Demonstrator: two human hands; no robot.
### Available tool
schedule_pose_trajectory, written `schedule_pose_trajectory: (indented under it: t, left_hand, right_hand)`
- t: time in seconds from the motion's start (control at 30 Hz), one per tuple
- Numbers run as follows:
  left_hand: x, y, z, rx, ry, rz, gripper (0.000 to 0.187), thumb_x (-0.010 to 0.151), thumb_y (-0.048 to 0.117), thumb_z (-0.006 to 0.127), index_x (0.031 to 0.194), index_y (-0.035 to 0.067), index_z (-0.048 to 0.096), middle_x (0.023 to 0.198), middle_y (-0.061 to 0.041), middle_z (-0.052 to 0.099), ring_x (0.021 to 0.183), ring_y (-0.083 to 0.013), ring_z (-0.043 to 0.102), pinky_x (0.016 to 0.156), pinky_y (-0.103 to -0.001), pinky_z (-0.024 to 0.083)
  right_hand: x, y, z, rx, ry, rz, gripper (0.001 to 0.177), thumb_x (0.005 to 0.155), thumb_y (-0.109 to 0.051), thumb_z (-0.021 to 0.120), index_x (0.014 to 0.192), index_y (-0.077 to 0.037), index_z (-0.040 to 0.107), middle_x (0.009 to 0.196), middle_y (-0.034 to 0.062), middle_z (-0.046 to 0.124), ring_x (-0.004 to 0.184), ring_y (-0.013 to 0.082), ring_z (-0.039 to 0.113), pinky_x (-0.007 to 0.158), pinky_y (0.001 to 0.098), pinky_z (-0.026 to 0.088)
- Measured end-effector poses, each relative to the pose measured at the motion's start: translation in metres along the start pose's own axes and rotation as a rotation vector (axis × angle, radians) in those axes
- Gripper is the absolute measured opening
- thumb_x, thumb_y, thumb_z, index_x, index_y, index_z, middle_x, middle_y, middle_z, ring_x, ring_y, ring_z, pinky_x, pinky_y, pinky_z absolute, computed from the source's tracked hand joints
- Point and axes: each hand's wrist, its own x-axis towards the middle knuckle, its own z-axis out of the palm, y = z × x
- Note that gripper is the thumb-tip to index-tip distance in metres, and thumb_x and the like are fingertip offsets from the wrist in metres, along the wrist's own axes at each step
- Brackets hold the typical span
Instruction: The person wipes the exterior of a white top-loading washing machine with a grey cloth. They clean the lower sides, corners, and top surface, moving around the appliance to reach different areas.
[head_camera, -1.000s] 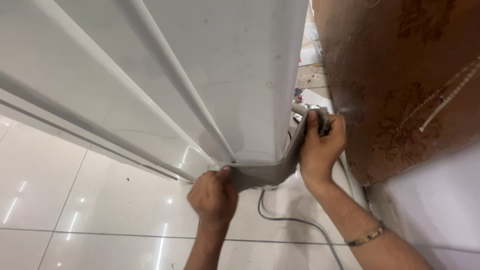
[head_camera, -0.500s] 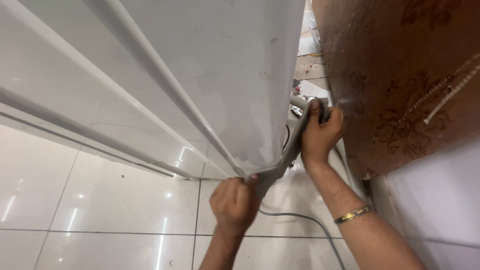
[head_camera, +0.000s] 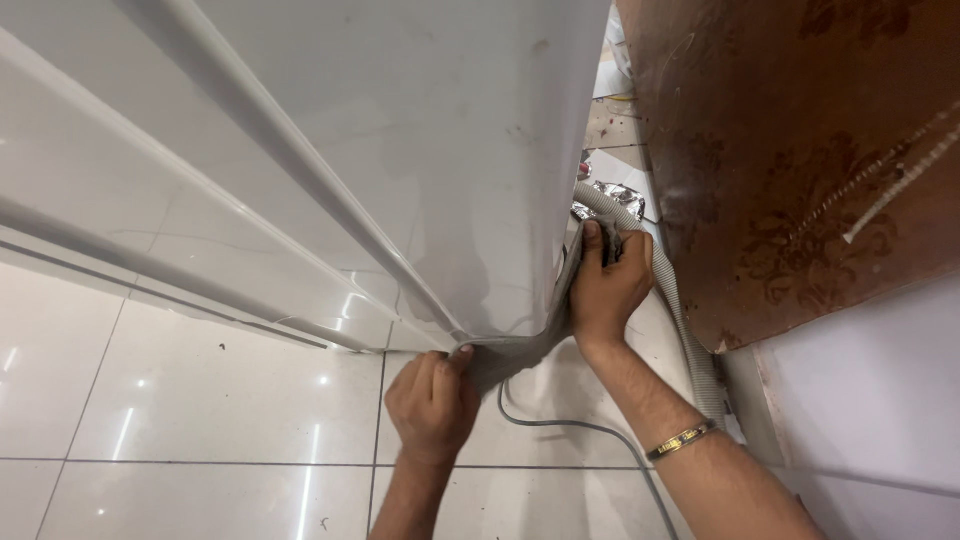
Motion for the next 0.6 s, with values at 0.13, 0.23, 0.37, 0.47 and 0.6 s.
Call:
schedule_pose_trajectory:
  t: [0.13,0.23,0.37,0.47,0.6]
  left_hand:
    - [-0.009,0.013,0.01,-0.015,0.004,0.008,0.037,0.089,0.0,0.076,0.071,0.007,0.044,0.064,-0.005,0.047,0.054,-0.0224,0.048,0.047,-0.038,0.038]
    - [-0.011,0.008,0.01,-0.008,-0.029,-0.024,0.029,0.087,0.0,0.075,0.074,0.007,0.049,0.063,-0.005,0.048,0.053,-0.0224,0.048,0.046,-0.037,0.039]
    - [-0.013,0.005,0.012,-0.008,-0.049,-0.057,0.023,0.087,0.0,0.074,0.077,0.007,0.055,0.063,-0.004,0.049,0.053,-0.0219,0.051,0.046,-0.037,0.04]
    - [-0.02,0.017,0.017,-0.014,-0.047,-0.061,0.029,0.089,0.001,0.075,0.074,0.007,0.051,0.064,-0.004,0.049,0.055,-0.0223,0.052,0.048,-0.037,0.042]
    - [-0.024,-0.002,0.017,-0.016,-0.058,-0.101,0.014,0.084,-0.001,0.072,0.08,0.006,0.06,0.064,-0.004,0.052,0.052,-0.02,0.053,0.045,-0.035,0.042]
  right_hand:
    - [0.004,0.009,0.008,-0.043,0.004,0.046,0.036,0.104,-0.029,0.07,0.087,0.0,0.056,0.092,0.011,0.057,0.081,0.026,0.056,0.072,0.0417,0.044]
    - [-0.003,0.017,0.01,-0.076,-0.009,0.073,0.042,0.104,-0.032,0.071,0.084,0.001,0.054,0.09,0.0106,0.057,0.08,0.0256,0.055,0.072,0.0423,0.044]
    - [-0.007,0.029,0.003,-0.077,-0.036,0.073,0.042,0.102,-0.033,0.07,0.083,0.001,0.054,0.09,0.01,0.056,0.078,0.0251,0.054,0.071,0.043,0.043]
    - [-0.006,0.034,0.006,-0.124,-0.03,0.082,0.042,0.103,-0.032,0.071,0.083,0.0,0.053,0.09,0.0104,0.055,0.078,0.0259,0.054,0.071,0.0438,0.043]
    - [-0.018,0.036,0.008,-0.101,-0.053,0.047,0.039,0.101,-0.031,0.07,0.083,-0.001,0.053,0.09,0.0102,0.056,0.079,0.0269,0.056,0.071,0.0428,0.045]
